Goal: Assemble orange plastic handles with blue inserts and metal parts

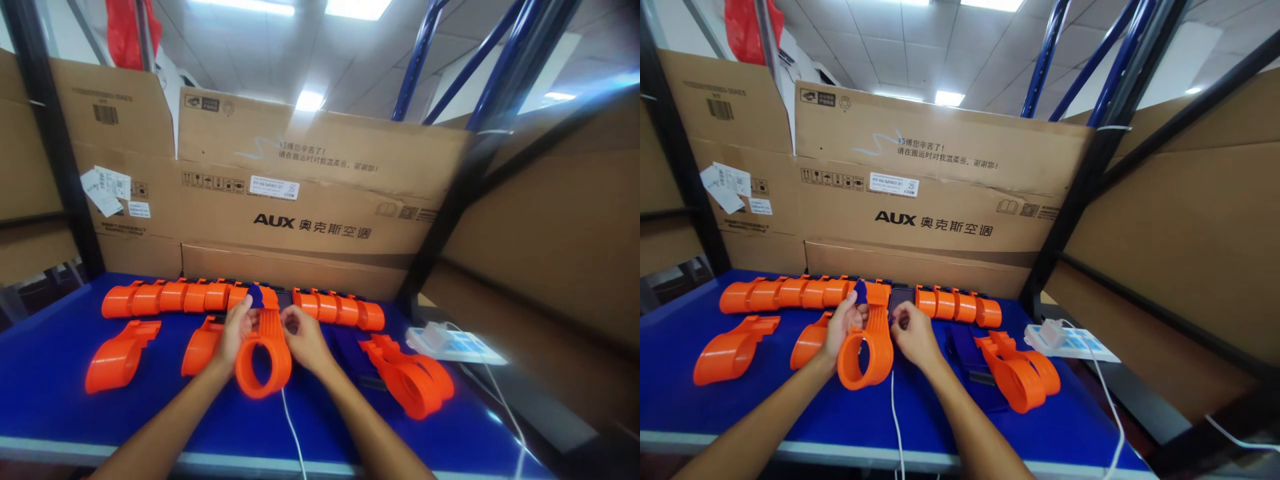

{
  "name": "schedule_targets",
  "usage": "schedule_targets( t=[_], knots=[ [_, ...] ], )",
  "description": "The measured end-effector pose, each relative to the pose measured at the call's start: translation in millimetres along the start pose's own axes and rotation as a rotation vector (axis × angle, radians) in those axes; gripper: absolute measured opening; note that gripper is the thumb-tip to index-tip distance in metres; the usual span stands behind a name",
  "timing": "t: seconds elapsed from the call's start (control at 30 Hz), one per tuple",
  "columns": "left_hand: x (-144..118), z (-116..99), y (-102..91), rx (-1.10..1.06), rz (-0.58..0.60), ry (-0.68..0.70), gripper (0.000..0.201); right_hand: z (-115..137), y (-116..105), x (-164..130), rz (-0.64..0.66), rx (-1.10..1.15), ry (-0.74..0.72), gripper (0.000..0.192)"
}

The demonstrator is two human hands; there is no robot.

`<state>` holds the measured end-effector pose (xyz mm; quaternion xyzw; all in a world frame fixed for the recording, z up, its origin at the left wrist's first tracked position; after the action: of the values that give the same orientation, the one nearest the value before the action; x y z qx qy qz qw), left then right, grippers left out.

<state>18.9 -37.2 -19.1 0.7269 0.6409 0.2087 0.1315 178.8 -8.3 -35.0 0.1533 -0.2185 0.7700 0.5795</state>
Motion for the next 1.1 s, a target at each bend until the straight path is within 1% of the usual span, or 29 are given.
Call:
schedule_targets(
  t=[0.03, 0.1, 0.13, 0.2, 0.27, 0.37, 0.43, 0.5, 0.57, 0.63, 0.7, 0.8, 0.97, 1.1],
  knots=[
    [-0.6, 3.3, 0.0, 0.051, -0.009, 0.004, 0.047, -1.6, -7.5, 3.8, -0.092, 0.008, 0.005, 0.009],
    [-1.6, 9.8, 1.3, 0.175, -0.018, 0.024, 0.047, -2.7, -21.0, 10.2, -0.237, 0.059, -0.006, 0.011],
    [-2.1, 12.5, 2.5, 0.233, -0.015, 0.037, 0.048, -2.3, -26.3, 12.6, -0.287, 0.098, -0.02, 0.013],
    [-3.5, 15.8, 5.6, 0.31, -0.007, 0.045, 0.053, -0.4, -33.2, 15.3, -0.344, 0.185, -0.039, 0.02],
    [-5.1, 16.0, 8.8, 0.332, 0.009, 0.041, 0.054, 2.0, -35.6, 15.7, -0.35, 0.261, -0.029, 0.025],
    [-6.6, 14.0, 11.0, 0.305, 0.032, 0.075, 0.053, 5.2, -34.8, 13.9, -0.326, 0.322, 0.008, 0.03],
    [-6.0, 15.0, 9.4, 0.265, 0.006, 0.076, 0.055, 6.6, -33.8, 12.7, -0.327, 0.323, 0.018, 0.033],
    [-4.5, 18.5, 6.6, 0.224, -0.035, 0.039, 0.057, 7.1, -33.2, 12.0, -0.348, 0.294, 0.023, 0.034],
    [-3.0, 21.9, 5.2, 0.211, -0.042, 0.024, 0.055, 7.5, -32.6, 11.7, -0.354, 0.276, 0.038, 0.033],
    [-2.1, 23.1, 5.8, 0.213, -0.026, 0.051, 0.051, 8.9, -32.1, 11.4, -0.334, 0.299, 0.057, 0.032],
    [-1.5, 22.6, 7.3, 0.194, -0.034, 0.075, 0.047, 12.3, -31.4, 10.9, -0.287, 0.34, 0.08, 0.033],
    [-0.1, 22.0, 8.0, 0.129, -0.1, 0.082, 0.044, 20.0, -29.0, 9.5, -0.176, 0.357, 0.128, 0.036],
    [4.5, 29.9, 4.7, 0.089, -0.135, 0.087, 0.048, 27.6, -19.6, 7.2, -0.014, 0.375, 0.127, 0.037],
    [7.3, 37.4, 1.4, 0.067, -0.173, 0.061, 0.047, 27.6, -9.8, 4.9, 0.106, 0.407, 0.171, 0.042]
  ],
)
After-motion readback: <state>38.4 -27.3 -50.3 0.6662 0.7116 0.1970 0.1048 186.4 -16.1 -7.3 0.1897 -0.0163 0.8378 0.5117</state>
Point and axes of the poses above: each hand's wrist, its own x-axis towards the middle knuckle, its own y-axis out of the palm, z = x × y, the point moved 1 cm from there along x, towards the middle knuckle, and after that the axes turned 15 degrees about x, right-handed, at the moved point
